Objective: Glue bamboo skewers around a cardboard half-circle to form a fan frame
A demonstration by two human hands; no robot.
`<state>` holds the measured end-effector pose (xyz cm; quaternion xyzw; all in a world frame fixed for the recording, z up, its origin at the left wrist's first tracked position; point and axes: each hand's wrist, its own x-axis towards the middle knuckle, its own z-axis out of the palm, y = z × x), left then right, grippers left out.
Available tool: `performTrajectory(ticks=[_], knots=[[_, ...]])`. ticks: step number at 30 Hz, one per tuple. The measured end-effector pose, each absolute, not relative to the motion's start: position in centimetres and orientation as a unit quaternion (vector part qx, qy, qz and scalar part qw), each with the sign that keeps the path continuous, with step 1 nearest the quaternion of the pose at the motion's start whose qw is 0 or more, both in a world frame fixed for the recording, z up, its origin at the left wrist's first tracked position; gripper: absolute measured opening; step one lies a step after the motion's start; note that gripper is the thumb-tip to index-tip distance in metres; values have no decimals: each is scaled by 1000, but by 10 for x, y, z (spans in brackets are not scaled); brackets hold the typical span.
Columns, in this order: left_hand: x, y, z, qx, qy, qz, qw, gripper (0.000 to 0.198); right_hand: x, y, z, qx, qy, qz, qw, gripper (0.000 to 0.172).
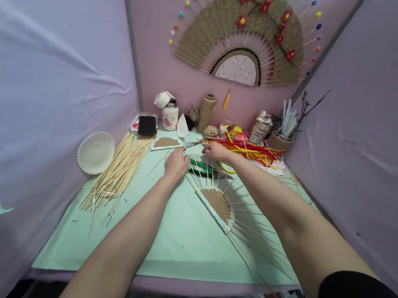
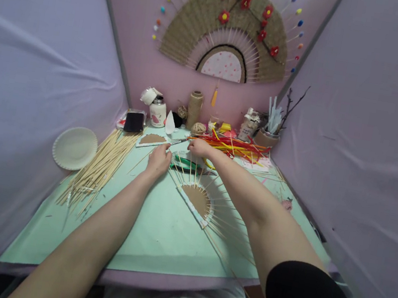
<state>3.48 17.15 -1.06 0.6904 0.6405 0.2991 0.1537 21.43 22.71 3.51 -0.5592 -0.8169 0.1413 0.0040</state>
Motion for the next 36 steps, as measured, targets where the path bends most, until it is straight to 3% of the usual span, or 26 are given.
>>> performTrajectory(ticks=[9, 15, 20, 24, 32, 36], knots=[[36, 170, -10, 690, 647, 292, 142, 42, 203, 235, 31, -549, -826, 121, 40, 28], [36, 167, -6, 699, 642, 283, 137, 44, 180, 239, 29, -516, -844, 130, 64, 47], [39, 165, -6, 711, 635, 268, 139, 46, 178, 244, 25, -518, -844, 136, 40, 27], [41, 165, -7, 710, 635, 270, 143, 46, 186, 247, 24, -525, -841, 132, 19, 34], [41, 164, -8, 710, 636, 271, 132, 45, 192, 242, 24, -543, -833, 102, 26, 27], [41, 163, -7, 707, 641, 274, 119, 43, 195, 233, 29, -549, -832, 74, 41, 40]])
